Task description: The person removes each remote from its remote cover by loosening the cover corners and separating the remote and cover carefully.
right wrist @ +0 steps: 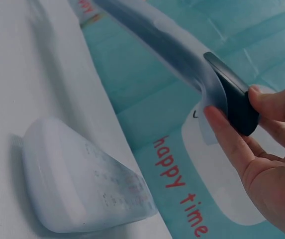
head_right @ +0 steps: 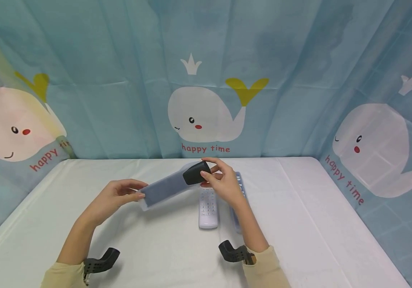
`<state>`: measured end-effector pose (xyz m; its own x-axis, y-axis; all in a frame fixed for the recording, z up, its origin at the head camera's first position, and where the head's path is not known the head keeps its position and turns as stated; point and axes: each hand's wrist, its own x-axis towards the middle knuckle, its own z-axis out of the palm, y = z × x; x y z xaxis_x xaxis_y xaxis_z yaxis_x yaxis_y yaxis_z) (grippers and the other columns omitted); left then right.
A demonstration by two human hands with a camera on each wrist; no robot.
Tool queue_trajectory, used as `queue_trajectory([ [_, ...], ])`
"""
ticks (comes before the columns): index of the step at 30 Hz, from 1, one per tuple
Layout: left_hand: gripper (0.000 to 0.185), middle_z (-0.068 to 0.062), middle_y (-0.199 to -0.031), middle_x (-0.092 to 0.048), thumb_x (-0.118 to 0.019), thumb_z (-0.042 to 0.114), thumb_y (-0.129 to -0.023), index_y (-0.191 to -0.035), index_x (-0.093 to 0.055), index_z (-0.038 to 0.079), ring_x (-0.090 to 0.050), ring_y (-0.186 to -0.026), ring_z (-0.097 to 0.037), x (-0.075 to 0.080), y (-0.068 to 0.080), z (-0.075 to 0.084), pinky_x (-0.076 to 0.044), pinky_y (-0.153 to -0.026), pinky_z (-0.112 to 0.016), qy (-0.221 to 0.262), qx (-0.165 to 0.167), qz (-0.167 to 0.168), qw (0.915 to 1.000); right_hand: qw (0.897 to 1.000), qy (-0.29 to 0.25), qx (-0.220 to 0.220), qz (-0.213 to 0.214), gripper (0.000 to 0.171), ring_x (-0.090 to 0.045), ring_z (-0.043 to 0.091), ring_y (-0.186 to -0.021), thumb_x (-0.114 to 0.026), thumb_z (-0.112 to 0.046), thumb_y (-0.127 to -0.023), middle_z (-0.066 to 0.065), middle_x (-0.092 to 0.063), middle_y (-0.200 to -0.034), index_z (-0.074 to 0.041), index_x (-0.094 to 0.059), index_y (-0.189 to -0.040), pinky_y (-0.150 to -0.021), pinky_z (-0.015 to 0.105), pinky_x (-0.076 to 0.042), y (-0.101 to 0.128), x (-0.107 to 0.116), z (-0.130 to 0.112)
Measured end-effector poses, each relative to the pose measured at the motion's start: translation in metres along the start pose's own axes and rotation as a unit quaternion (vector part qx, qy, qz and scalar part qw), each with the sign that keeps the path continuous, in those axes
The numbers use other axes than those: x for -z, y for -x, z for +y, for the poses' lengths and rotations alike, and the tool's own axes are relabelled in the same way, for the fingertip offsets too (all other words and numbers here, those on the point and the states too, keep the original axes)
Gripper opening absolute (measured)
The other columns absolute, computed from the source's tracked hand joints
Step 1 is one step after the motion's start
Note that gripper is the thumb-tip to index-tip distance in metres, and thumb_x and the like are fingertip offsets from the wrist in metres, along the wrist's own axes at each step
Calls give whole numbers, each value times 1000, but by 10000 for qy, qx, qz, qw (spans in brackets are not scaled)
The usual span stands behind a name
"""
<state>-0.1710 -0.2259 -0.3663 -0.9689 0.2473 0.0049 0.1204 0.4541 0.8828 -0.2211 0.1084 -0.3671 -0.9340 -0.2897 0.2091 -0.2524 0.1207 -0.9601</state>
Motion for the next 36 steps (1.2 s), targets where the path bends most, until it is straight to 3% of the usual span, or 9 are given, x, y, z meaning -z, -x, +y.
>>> queue_trajectory([
  [6, 39, -14, -124, -73, -76, 18, -99, -133, -70, 0, -73, -102, -22, 1, 0, 0, -56, -98, -45, 141, 21, 39, 9999, 9998, 173, -59, 24, 47, -78, 38, -92, -66, -3, -103, 23, -57, -109, -3, -55, -150, -83, 38, -66, -1, 0, 1],
  [11, 38, -14, -122, -73, -76, 17, -99, -131, -70, -1, -74, -100, -22, 0, 0, 0, -57, -99, -48, 260, 32, 111, 9996, 9983, 587, -41, 40, 47, -74, 46, -89, -66, -6, -104, 20, -60, -106, -7, -56, -150, -82, 34, -64, 0, 0, 0],
  [14, 37, -14, -121, -73, -76, 16, -99, -130, -71, -2, -74, -100, -24, -1, 0, -1, -58, -97, -46, 288, 10, 161, 9995, 9968, 793, 11, 21, 48, -72, 47, -89, -67, -7, -104, 19, -63, -105, -7, -55, -150, -82, 40, -63, 0, 0, 0],
  [18, 35, -15, -120, -72, -76, 14, -98, -129, -71, -2, -73, -102, -31, -4, -1, -2, -60, -92, -34, 358, -11, 216, 9991, 9955, 941, 56, 2, 49, -72, 39, -85, -67, -7, -104, 19, -64, -105, -7, -55, -151, -83, 47, -61, 0, 1, 0],
  [21, 35, -17, -123, -71, -76, 13, -98, -129, -71, -3, -73, -104, -32, -6, -2, -2, -59, -90, -26, 444, -9, 231, 9987, 9949, 1008, 71, 1, 50, -72, 36, -84, -67, -6, -104, 19, -64, -105, -7, -54, -152, -82, 41, -61, 0, 2, 1],
  [27, 36, -19, -127, -70, -75, 11, -98, -130, -70, -4, -74, -100, -21, -8, -1, -3, -61, -90, -27, 544, -1, 249, 9982, 9943, 1063, 63, -11, 50, -71, 45, -89, -66, -6, -104, 18, -64, -103, -9, -54, -153, -79, 34, -58, -1, 2, 2],
  [36, 36, -19, -129, -70, -75, 12, -99, -131, -70, -4, -74, -99, -18, -9, 4, -5, -61, -89, -26, 576, 65, 298, 9979, 9941, 1082, -32, -13, 47, -74, 39, -87, -66, -5, -104, 21, -63, -105, -8, -56, -149, -83, 53, -61, -3, -2, -1],
])
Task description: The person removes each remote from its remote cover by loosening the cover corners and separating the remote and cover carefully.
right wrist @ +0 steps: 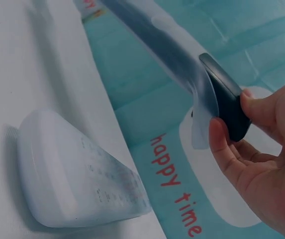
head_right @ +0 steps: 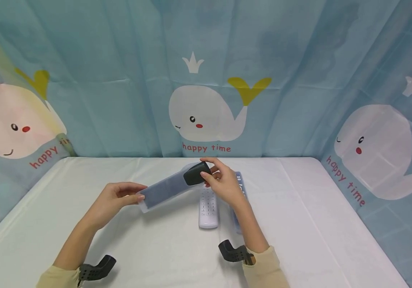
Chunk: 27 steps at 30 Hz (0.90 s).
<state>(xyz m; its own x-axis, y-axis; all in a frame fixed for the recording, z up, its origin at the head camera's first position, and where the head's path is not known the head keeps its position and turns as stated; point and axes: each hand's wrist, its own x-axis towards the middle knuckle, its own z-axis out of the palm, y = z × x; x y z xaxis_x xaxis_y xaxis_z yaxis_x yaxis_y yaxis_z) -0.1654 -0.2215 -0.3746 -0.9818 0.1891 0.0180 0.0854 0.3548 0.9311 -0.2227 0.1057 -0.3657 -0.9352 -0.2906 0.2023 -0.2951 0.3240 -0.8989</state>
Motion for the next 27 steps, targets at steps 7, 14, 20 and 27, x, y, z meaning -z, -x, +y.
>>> queue_trajectory([
  [7, 36, -18, -127, -71, -75, 13, -99, -131, -71, -3, -75, -98, -16, 2, 2, -4, -61, -89, -24, 59, 57, 112, 9999, 10000, 36, 16, -2, 45, -74, 33, -83, -67, -4, -103, 21, -64, -104, -10, -58, -147, -80, 48, -60, 1, -1, -2],
  [14, 36, -19, -125, -72, -76, 14, -98, -130, -71, -3, -75, -98, -16, 8, 4, -9, -61, -90, -24, 149, -70, 118, 9998, 9999, -78, 98, -20, 44, -74, 40, -84, -67, -4, -103, 18, -64, -102, -9, -59, -146, -77, 36, -59, 1, -3, 0],
  [20, 34, -19, -118, -74, -75, 11, -98, -128, -71, -6, -75, -96, -21, 11, 3, -9, -62, -88, -25, 250, -174, 98, 9995, 9996, -254, 126, -47, 45, -73, 47, -89, -66, -3, -103, 21, -63, -104, -8, -58, -147, -79, 34, -61, 1, -2, -1],
  [27, 34, -17, -117, -75, -76, 11, -98, -127, -71, -7, -74, -93, -12, 11, 2, -9, -62, -87, -26, 351, -148, 128, 9992, 9997, -228, 28, -13, 45, -73, 48, -92, -66, -3, -103, 22, -63, -107, -9, -58, -147, -84, 45, -63, 2, 3, -4],
])
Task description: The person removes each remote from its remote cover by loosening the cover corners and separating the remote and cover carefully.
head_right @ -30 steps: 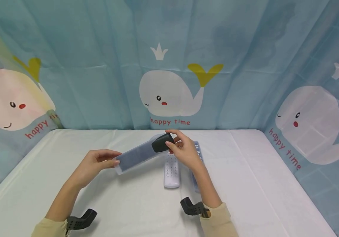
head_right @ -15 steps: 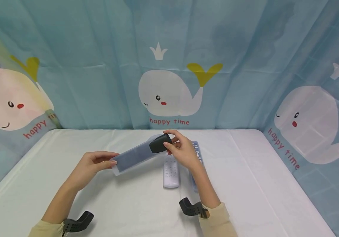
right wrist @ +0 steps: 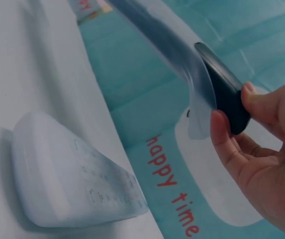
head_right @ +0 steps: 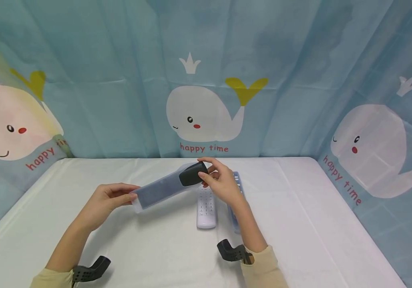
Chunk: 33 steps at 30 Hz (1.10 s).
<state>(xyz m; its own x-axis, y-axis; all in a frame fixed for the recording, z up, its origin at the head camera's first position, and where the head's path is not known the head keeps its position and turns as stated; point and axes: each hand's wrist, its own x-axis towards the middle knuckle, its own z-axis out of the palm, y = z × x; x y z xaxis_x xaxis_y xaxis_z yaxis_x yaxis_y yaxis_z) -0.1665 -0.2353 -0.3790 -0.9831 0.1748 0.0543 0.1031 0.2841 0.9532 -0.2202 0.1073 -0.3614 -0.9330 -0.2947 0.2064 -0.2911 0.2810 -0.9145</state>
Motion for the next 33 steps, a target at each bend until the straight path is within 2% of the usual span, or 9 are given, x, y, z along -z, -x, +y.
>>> queue_trajectory([
  [1, 35, -17, -118, -74, -76, 11, -98, -127, -71, -7, -74, -93, -13, 0, 0, 0, -62, -87, -26, 10, 7, 0, 10000, 10000, 13, -13, 3, 45, -73, 47, -92, -66, -3, -103, 22, -63, -106, -9, -58, -147, -85, 48, -62, 0, 0, 0],
  [8, 35, -18, -120, -73, -76, 11, -98, -128, -71, -7, -75, -95, -15, 1, 1, -1, -62, -87, -26, 11, 37, -14, 10000, 10000, 70, -67, -6, 45, -74, 44, -91, -66, -4, -104, 21, -62, -106, -10, -58, -147, -79, 30, -60, 0, 3, 1],
  [11, 35, -19, -121, -73, -75, 11, -98, -128, -71, -7, -75, -95, -13, 1, 1, 0, -62, -87, -26, -10, 73, -12, 10000, 9999, 93, -54, -10, 45, -74, 44, -91, -66, -4, -104, 21, -62, -106, -9, -58, -147, -81, 35, -61, -1, 3, 2],
  [16, 35, -20, -122, -73, -75, 11, -98, -128, -70, -8, -75, -95, -12, 2, 1, 0, -62, -87, -25, -24, 87, -25, 10000, 10000, 68, -20, -28, 45, -73, 46, -91, -65, -4, -104, 21, -62, -105, -7, -57, -148, -86, 52, -62, -1, 4, 4],
  [23, 34, -20, -122, -73, -75, 11, -99, -127, -71, -7, -74, -96, -13, 4, 1, 0, -62, -87, -25, -38, 24, -41, 10000, 10000, 84, -34, -32, 44, -74, 43, -90, -65, -5, -104, 21, -62, -106, -10, -57, -148, -84, 43, -62, -2, 5, 4],
  [28, 34, -20, -122, -73, -75, 10, -99, -127, -71, -8, -74, -97, -16, 5, 1, -1, -62, -87, -25, -50, 47, -51, 10000, 10000, 64, -38, -25, 44, -74, 42, -89, -65, -5, -104, 22, -63, -106, -9, -57, -148, -86, 50, -62, -1, 5, 4],
  [33, 34, -20, -122, -73, -74, 8, -98, -128, -71, -9, -74, -94, -13, 5, 1, -1, -62, -87, -25, -54, 51, -49, 10000, 10000, 74, -58, -6, 45, -74, 39, -88, -65, -4, -104, 22, -63, -106, -9, -57, -148, -84, 40, -63, -2, 6, 4],
])
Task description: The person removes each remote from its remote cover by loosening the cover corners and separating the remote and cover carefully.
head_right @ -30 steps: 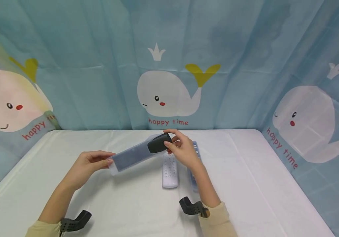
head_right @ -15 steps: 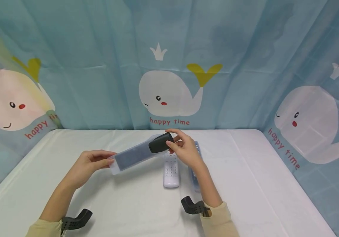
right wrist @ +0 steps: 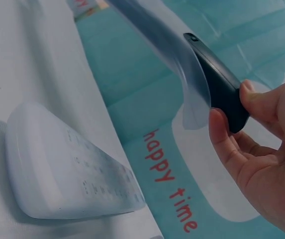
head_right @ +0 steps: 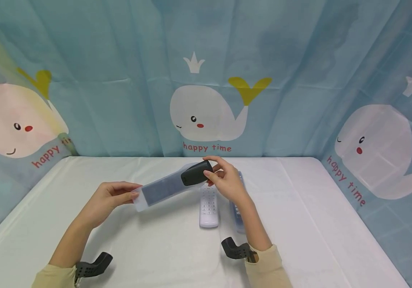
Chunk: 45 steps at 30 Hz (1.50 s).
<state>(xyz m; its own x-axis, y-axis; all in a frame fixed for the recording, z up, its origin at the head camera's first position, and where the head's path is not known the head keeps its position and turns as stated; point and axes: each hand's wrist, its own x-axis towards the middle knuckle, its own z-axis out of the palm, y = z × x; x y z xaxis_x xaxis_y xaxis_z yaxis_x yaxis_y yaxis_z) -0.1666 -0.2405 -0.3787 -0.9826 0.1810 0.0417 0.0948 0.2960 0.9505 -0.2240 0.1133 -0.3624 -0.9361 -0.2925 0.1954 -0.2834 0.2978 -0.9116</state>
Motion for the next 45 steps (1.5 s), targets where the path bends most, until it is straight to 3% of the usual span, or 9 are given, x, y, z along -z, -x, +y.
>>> queue_trajectory([
  [3, 34, -19, -122, -73, -74, 8, -99, -128, -70, -8, -74, -94, -12, 0, 0, 0, -62, -87, -26, -13, 15, -12, 10000, 10000, 25, -20, -5, 45, -75, 36, -87, -66, -4, -104, 21, -62, -106, -9, -57, -148, -82, 34, -61, 0, 1, 0],
  [8, 33, -18, -122, -74, -73, 7, -99, -128, -70, -9, -74, -94, -11, 1, 0, 0, -62, -87, -25, -3, 1, -26, 10000, 10000, 63, -23, -2, 45, -75, 31, -85, -66, -5, -104, 21, -62, -106, -10, -57, -148, -85, 40, -62, 0, 1, 1],
  [12, 33, -19, -122, -74, -73, 6, -98, -128, -70, -10, -74, -93, -10, 1, 0, -1, -62, -87, -25, 23, -8, -45, 10000, 10000, 71, -33, 14, 45, -75, 35, -87, -66, -5, -104, 21, -63, -106, -10, -57, -148, -86, 41, -62, -1, 2, 1],
  [20, 34, -17, -122, -74, -73, 7, -99, -128, -70, -9, -74, -94, -10, 2, 0, 0, -62, -87, -25, 14, -12, -70, 10000, 10000, 55, -40, 17, 45, -75, 34, -86, -66, -5, -104, 21, -62, -106, -10, -57, -148, -82, 32, -62, -1, 3, 2],
  [26, 35, -22, -125, -72, -72, 6, -100, -130, -69, -10, -73, -94, -9, 2, 1, 3, -62, -87, -24, 100, -36, -119, 9999, 10000, -4, -35, 3, 44, -74, 44, -90, -65, -5, -104, 22, -62, -106, -10, -57, -147, -82, 32, -62, -1, 3, 2],
  [39, 35, -21, -124, -72, -73, 6, -99, -129, -69, -11, -73, -95, -8, 3, 0, 2, -62, -86, -25, 116, -25, -121, 9999, 9999, 112, -10, 30, 45, -75, 37, -88, -66, -5, -104, 22, -62, -108, -10, -57, -147, -83, 29, -60, -1, 4, 3],
  [45, 35, -22, -125, -72, -73, 6, -99, -129, -69, -11, -72, -95, -8, 3, 0, 2, -62, -87, -26, 95, -17, -129, 9999, 10000, 86, 7, 23, 45, -75, 33, -87, -66, -4, -103, 22, -62, -107, -10, -58, -147, -84, 34, -61, -1, 5, 3],
])
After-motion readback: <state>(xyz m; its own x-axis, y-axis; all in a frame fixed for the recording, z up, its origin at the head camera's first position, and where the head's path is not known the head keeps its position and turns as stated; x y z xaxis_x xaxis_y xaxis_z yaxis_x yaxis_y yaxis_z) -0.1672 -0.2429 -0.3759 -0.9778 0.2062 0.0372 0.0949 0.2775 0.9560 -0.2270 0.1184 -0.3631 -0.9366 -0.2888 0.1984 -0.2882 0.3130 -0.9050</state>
